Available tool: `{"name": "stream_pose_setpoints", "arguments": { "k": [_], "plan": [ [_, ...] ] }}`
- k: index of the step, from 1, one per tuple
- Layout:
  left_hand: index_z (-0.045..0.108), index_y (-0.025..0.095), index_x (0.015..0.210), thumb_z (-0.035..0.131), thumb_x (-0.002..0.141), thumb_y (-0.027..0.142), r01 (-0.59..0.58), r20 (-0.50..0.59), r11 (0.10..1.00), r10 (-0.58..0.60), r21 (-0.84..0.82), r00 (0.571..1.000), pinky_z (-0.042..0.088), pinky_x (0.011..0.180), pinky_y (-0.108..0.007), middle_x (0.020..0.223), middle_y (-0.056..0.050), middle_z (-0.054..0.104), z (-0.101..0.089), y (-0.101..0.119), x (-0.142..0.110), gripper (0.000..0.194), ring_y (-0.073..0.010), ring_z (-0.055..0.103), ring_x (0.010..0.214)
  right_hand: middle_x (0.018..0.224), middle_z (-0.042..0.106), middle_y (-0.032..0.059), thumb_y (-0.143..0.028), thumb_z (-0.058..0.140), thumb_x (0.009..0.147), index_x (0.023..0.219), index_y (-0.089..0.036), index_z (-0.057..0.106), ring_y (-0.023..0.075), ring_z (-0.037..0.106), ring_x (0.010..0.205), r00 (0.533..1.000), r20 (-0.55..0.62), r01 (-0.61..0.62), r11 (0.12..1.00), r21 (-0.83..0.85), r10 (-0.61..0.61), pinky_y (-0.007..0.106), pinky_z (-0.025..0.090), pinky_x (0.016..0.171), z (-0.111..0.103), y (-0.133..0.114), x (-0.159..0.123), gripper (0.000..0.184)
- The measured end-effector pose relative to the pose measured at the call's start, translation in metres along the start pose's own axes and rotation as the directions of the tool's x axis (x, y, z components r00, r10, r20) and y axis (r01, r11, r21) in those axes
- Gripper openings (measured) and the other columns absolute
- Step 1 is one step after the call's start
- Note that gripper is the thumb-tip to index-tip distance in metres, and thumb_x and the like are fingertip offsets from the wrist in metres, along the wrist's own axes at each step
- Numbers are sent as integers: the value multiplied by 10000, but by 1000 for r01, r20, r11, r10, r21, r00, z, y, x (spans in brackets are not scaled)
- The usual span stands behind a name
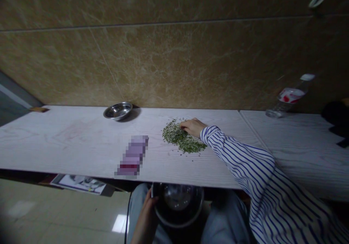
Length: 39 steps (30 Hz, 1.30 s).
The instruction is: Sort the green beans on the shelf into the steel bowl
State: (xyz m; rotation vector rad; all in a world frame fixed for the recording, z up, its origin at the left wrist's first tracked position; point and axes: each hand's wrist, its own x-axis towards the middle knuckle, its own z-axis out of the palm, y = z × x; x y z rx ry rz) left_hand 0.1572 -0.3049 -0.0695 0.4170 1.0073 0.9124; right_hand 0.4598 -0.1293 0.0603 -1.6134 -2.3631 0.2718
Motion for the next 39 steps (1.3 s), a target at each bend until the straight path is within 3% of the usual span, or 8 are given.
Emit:
{"name": "stream_pose_setpoints", "arguments": {
  "k": [7,15,21,27,32,36,39],
  "plan": [
    [535,180,1399,622,773,285,-24,15,999,24,39,1000,409,1097,-417,1378,-120,649,6,-1,-4,640,-323,524,1344,931,780,23,-148,549,871,965,-259,743,197,700,852,1000,2,24,999,21,-24,311,476,846,1,-5,-20,243],
    [481,207,1442,594,804,243,34,24,999,-34,6,999,391,1114,-380,1401,-100,632,8,1,-6,649,-284,493,1380,926,774,10,-142,545,870,984,-259,740,182,693,851,999,32,5,1000,13,-6,285,476,831,-8,-13,-37,254],
    [584,198,1364,639,741,270,-15,3,998,15,60,1000,309,1174,-433,1296,-88,701,-3,-4,2,629,-334,446,1411,1055,769,54,-199,518,921,1101,-246,718,223,691,960,969,-107,-229,971,-65,221,318,481,855,-13,2,7,273],
    [701,233,1223,670,686,332,-56,-77,995,62,89,995,304,1174,-449,1247,-85,726,-19,-10,15,548,-366,370,1454,1158,716,94,-245,550,969,1115,-200,695,236,660,1061,918,-146,-385,917,-101,369,385,516,923,2,17,69,210],
    [678,223,1264,712,634,342,-13,-96,996,21,84,995,357,1129,-479,1233,-95,732,-24,-6,21,642,-401,467,1377,1299,603,95,-376,608,961,1258,-210,599,221,634,1072,913,-115,-404,906,-127,391,440,561,894,13,23,89,341],
    [663,201,1280,702,661,340,4,-93,998,2,63,996,365,1125,-452,1215,-104,737,-22,-4,21,636,-372,492,1363,1180,702,83,-240,541,978,1158,-221,672,226,652,1079,932,-82,-361,921,-146,352,379,511,937,15,18,91,224],
    [663,194,1279,696,677,327,-1,-74,999,4,50,997,355,1134,-444,1205,-103,741,-20,-4,19,617,-361,480,1376,1122,752,69,-168,500,946,1125,-230,702,232,671,1063,953,-51,-304,940,-156,300,340,476,924,14,12,85,277]
  ]
}}
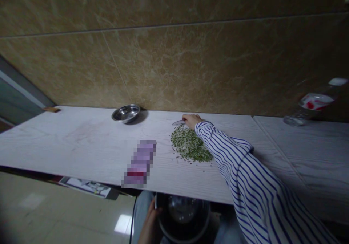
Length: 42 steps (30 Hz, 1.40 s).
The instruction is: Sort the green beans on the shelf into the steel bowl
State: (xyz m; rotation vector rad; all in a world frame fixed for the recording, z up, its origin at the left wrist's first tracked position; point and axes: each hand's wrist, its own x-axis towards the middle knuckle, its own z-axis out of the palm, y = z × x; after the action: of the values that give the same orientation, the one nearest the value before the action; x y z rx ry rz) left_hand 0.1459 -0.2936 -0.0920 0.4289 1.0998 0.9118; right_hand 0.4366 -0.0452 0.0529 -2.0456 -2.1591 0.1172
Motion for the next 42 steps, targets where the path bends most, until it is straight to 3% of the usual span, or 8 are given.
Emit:
{"name": "stream_pose_setpoints", "arguments": {
  "k": [13,19,27,31,37,42],
  "plan": [
    [626,190,1311,681,686,312,-17,16,1000,17,-20,1000,381,1113,-412,1256,-103,714,3,-8,-1,640,-349,492,1367,1030,780,40,-153,506,899,1062,-234,722,195,696,952,956,101,275,961,13,-275,283,442,854,-9,1,-41,282],
    [574,185,1360,663,692,315,-9,10,997,10,-78,1000,392,1095,-401,1289,-113,691,8,-11,-4,686,-334,501,1358,1013,777,39,-169,506,909,1044,-234,724,186,692,927,937,95,334,942,35,-336,285,444,855,-8,8,-62,265],
    [673,208,1259,692,709,328,-66,71,998,64,23,995,408,1077,-428,1286,-127,691,15,7,-25,563,-353,520,1324,990,779,39,-146,528,892,1022,-228,729,189,696,927,930,74,356,932,74,-361,284,451,865,-15,14,-88,253],
    [672,220,1249,696,702,320,-51,79,998,48,32,996,417,1062,-407,1237,-109,713,15,6,-24,556,-334,536,1303,1005,779,44,-166,512,909,1071,-227,725,189,701,934,950,43,305,950,67,-308,282,456,855,-19,6,-80,275],
    [661,211,1266,700,692,349,-29,63,999,27,31,998,419,1050,-400,1224,-117,712,9,6,-18,592,-340,560,1275,1100,768,65,-194,462,939,1148,-232,704,219,697,999,980,14,199,980,17,-199,301,456,854,-10,-30,-40,321],
    [650,224,1290,683,701,341,-19,29,999,18,45,999,420,1056,-403,1244,-103,713,4,9,-17,601,-345,512,1335,1128,765,51,-186,474,930,1147,-249,702,212,698,994,975,64,216,976,-14,-214,287,455,835,-2,-46,-25,321]
  ]
}}
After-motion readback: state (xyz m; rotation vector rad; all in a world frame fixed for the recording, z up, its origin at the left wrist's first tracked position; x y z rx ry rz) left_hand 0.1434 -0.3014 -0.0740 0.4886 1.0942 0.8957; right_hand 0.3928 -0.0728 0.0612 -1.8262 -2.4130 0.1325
